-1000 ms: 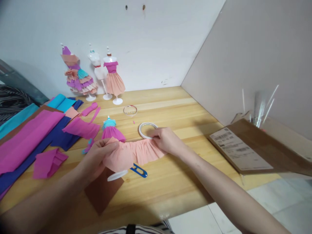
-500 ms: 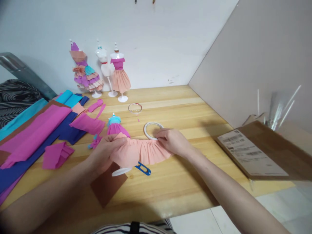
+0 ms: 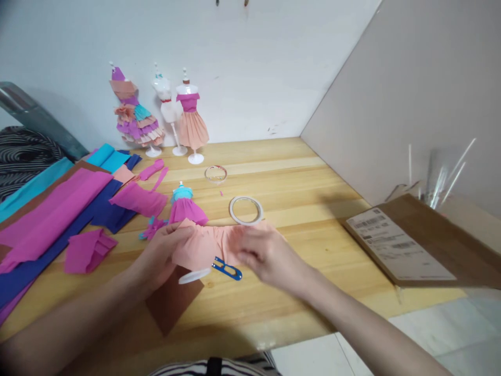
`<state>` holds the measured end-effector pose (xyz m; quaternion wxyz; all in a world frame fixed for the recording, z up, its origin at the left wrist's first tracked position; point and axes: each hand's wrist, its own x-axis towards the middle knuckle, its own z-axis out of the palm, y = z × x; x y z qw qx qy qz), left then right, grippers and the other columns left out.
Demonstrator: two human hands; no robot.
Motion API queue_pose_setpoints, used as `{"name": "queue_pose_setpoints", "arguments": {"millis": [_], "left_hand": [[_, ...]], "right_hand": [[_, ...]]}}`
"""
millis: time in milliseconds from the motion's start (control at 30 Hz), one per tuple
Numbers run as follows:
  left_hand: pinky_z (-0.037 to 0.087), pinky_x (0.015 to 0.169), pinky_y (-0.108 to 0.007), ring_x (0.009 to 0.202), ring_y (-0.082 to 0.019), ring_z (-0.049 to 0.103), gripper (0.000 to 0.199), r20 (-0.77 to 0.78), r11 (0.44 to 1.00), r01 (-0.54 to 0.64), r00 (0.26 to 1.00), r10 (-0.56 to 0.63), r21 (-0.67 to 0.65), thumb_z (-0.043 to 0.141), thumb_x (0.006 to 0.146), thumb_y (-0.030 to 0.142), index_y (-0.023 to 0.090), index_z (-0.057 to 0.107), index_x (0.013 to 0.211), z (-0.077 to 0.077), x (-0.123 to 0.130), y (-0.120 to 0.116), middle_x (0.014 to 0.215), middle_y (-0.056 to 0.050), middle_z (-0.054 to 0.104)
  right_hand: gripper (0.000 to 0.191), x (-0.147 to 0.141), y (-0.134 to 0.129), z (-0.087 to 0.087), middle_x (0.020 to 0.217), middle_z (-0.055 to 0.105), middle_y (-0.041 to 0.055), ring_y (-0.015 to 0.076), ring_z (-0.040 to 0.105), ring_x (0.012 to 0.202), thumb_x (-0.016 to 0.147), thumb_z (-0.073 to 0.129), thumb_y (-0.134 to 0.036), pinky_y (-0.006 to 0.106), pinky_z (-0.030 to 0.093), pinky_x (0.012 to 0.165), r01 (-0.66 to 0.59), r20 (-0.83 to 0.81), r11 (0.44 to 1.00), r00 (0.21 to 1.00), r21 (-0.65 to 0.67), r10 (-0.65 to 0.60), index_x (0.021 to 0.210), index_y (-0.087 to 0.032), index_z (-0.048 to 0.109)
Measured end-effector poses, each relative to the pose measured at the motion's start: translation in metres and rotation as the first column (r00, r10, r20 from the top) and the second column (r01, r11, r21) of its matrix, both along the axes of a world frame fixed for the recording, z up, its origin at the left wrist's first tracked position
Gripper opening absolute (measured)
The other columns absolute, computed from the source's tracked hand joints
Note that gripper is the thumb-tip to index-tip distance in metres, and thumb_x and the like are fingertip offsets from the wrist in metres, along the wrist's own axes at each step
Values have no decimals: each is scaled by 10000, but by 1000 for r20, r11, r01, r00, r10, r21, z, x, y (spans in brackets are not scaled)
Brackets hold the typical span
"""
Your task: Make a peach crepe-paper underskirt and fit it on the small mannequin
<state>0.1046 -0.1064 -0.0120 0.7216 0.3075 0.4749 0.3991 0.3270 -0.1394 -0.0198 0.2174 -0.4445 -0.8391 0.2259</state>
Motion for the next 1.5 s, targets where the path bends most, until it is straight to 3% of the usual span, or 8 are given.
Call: {"name": "queue_pose_setpoints", "arguments": {"millis": [100, 233, 567, 833, 1033, 1133, 1367, 1500], "left_hand": [[342, 530, -231, 534, -101, 461, 244, 45, 999, 16, 999, -14, -32, 769, 565, 308, 130, 607, 608, 7, 3, -4, 571, 1, 537], [386, 580, -254, 568, -115, 485, 250, 183, 994, 97, 979, -85, -57, 780, 587, 319, 145, 615, 660, 12, 6, -17, 617, -1, 545], [327, 592, -240, 635, -120, 443, 177, -92, 951, 248, 968, -235, 186, 647, 674, 298, 150, 602, 759, 15, 8, -26, 682, 11, 494], [333, 560, -225, 590, -113, 477, 270, -116, 928, 327, 944, -310, 181, 675, 692, 383, 143, 558, 734, 27, 5, -15, 636, 16, 513], [319, 501, -204, 502, -84, 455, 382, -85, 966, 235, 970, -227, 107, 765, 637, 444, 138, 538, 618, 21, -4, -5, 555, 17, 516], [309, 498, -203, 506, -84, 450, 393, -105, 974, 202, 976, -192, 99, 771, 633, 456, 135, 545, 613, 18, -7, -6, 553, 19, 506], [264, 508, -216, 525, -77, 373, 373, -143, 959, 232, 967, -210, 160, 681, 719, 443, 159, 471, 600, 6, -16, -20, 570, 40, 410], [241, 506, -223, 539, -78, 314, 364, -294, 886, 344, 921, -255, 311, 588, 782, 388, 188, 355, 585, 15, -13, -23, 570, 58, 321]], "right_hand": [[217, -19, -24, -4, 917, 683, 100, 185, 636, 793, 931, 484, -211, 283, 484, 666, -124, 106, 992, 987, 30, 120, 995, -155, 684], [250, -29, -39, -17, 811, 655, 81, 168, 612, 714, 938, 429, -163, 264, 466, 605, -112, 70, 993, 992, 43, 109, 903, -162, 676], [228, -17, -22, 12, 614, 581, 14, 123, 525, 566, 904, 524, -217, 246, 405, 525, 259, -246, 965, 939, 48, -240, 688, -189, 589], [151, 34, 29, 2, 717, 699, 45, 141, 588, 585, 805, 610, -287, 262, 453, 543, 575, -323, 818, 774, -1, -545, 805, -164, 697], [284, 50, 56, -22, 937, 748, 89, 195, 663, 841, 788, 494, -84, 324, 521, 752, 188, -57, 978, 981, 89, -184, 914, -165, 736], [357, 43, 63, -25, 966, 745, 95, 210, 653, 926, 747, 461, 2, 345, 512, 831, 16, 14, 990, 1000, 137, -18, 907, -161, 735], [246, 14, 51, -12, 847, 734, 86, 183, 652, 804, 898, 477, -126, 308, 516, 724, 36, -127, 972, 992, 234, -6, 887, -164, 720], [201, -3, 46, -3, 894, 746, 78, 192, 675, 855, 887, 536, -200, 318, 525, 764, 76, -265, 992, 963, 101, -47, 944, -183, 728]]}}
